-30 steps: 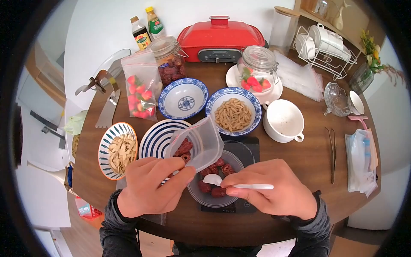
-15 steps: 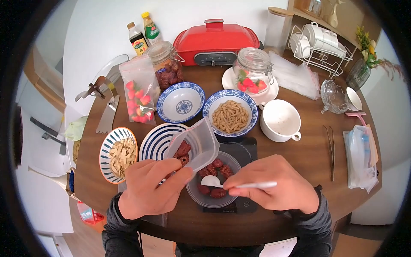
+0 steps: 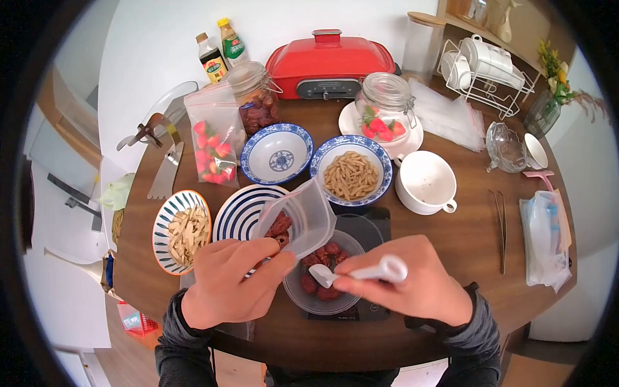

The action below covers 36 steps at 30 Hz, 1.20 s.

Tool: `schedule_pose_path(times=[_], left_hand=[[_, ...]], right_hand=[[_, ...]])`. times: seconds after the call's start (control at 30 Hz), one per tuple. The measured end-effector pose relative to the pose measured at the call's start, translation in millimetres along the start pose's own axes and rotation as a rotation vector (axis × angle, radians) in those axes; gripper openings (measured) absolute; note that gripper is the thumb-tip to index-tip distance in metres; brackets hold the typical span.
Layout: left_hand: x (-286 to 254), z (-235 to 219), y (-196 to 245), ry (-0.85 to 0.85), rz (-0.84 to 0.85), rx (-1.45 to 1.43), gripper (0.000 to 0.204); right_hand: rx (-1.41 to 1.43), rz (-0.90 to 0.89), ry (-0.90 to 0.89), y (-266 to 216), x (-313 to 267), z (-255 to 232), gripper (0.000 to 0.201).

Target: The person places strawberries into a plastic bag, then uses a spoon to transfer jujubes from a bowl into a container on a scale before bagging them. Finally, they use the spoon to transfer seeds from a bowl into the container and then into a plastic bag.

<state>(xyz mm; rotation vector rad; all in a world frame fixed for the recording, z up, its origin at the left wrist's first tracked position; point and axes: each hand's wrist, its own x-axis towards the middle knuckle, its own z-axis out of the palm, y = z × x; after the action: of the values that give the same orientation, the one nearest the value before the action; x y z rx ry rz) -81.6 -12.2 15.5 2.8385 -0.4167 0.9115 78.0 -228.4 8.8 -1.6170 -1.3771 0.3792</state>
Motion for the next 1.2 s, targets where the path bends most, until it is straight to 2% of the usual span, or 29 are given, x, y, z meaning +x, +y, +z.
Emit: schedule_pose_path(times=[0.07, 0.1, 0.17, 0.2, 0.27, 0.3, 0.37, 0.4, 0.47, 0.57, 0.6, 0.67, 0.7, 0.77, 1.0, 1.07, 1.1, 1.17, 1.2], left_hand=[[1.8, -0.3, 0.0, 0.001, -0.006, -0.02, 0.038], [2.1, -0.4, 0.1, 0.005, -0.004, -0.02, 0.038], [0.5, -0.2, -0.1, 0.009, -0.005, -0.018, 0.038], [-1.3, 1.1, -0.5, 0.001, -0.002, 0.006, 0.036], [-2.4, 1.9, -0.8, -0.007, 0.003, 0.029, 0.034], [-2.1, 1.9, -1.0, -0.005, 0.005, 0.027, 0.034], [-1.4, 2.3, -1.0, -0.002, 0.004, 0.025, 0.034], [-0.9, 2.6, -1.1, 0.011, 0.008, 0.011, 0.035], [-0.5, 2.1, -0.5, 0.025, 0.008, -0.002, 0.036], [0.5, -0.2, 0.2, -0.008, -0.001, -0.001, 0.036], [0.4, -0.4, 0.0, -0.01, -0.003, -0.004, 0.036], [0.3, -0.7, -0.3, -0.011, -0.005, -0.006, 0.036], [0.6, -0.8, -0.3, -0.01, -0.003, -0.008, 0.036], [0.4, -0.8, -0.2, -0.009, -0.001, -0.009, 0.036], [0.3, 0.8, 0.0, -0.005, -0.004, -0.006, 0.035], [0.0, 0.5, -0.4, -0.004, -0.003, -0.008, 0.035], [-0.2, -0.1, -0.8, -0.002, -0.001, -0.002, 0.035], [-0.5, -0.1, -1.1, -0.001, -0.001, 0.003, 0.035], [-0.5, 0.2, -1.2, 0.001, 0.002, 0.005, 0.035]], right_hand=[[0.153, 0.202, 0.025, -0.2, 0.7, -2.0, 0.017], [0.154, 0.201, 0.02, -2.0, 1.3, -2.9, 0.017], [0.259, 0.358, -0.021, -3.6, 2.5, -3.6, 0.017], [0.26, 0.358, -0.023, -1.6, 2.6, -3.3, 0.017], [0.192, 0.126, -0.07, 5.1, 2.7, -3.3, 0.016], [0.193, 0.127, -0.07, 7.2, 3.7, -4.7, 0.016], [0.121, -0.055, -0.128, 10.0, 6.3, -7.5, 0.015], [0.121, -0.056, -0.132, 6.8, 5.3, -7.8, 0.015], [0.321, 0.379, -0.097, -2.7, 1.9, -7.6, 0.015], [0.286, 0.418, -0.048, -3.5, 2.8, -3.8, 0.017], [0.286, 0.417, -0.049, -1.1, 2.1, -3.0, 0.017], [0.183, 0.112, -0.026, 5.2, 0.2, -1.5, 0.017], [0.183, 0.112, -0.027, 2.9, 1.3, -0.8, 0.017], [0.304, 0.277, -0.038, -4.4, 4.6, 0.4, 0.015], [0.325, 0.31, -0.153, -4.4, 6.1, -10.4, 0.012], [0.219, 0.321, -0.036, -8.2, 3.3, -11.8, 0.01], [0.22, 0.322, -0.038, -8.6, 0.6, -12.2, 0.01], [0.02, 0.172, 0.122, -9.3, -4.4, -13.5, 0.009], [-0.051, 0.114, 0.141, -11.8, -4.3, -13.3, 0.008]])
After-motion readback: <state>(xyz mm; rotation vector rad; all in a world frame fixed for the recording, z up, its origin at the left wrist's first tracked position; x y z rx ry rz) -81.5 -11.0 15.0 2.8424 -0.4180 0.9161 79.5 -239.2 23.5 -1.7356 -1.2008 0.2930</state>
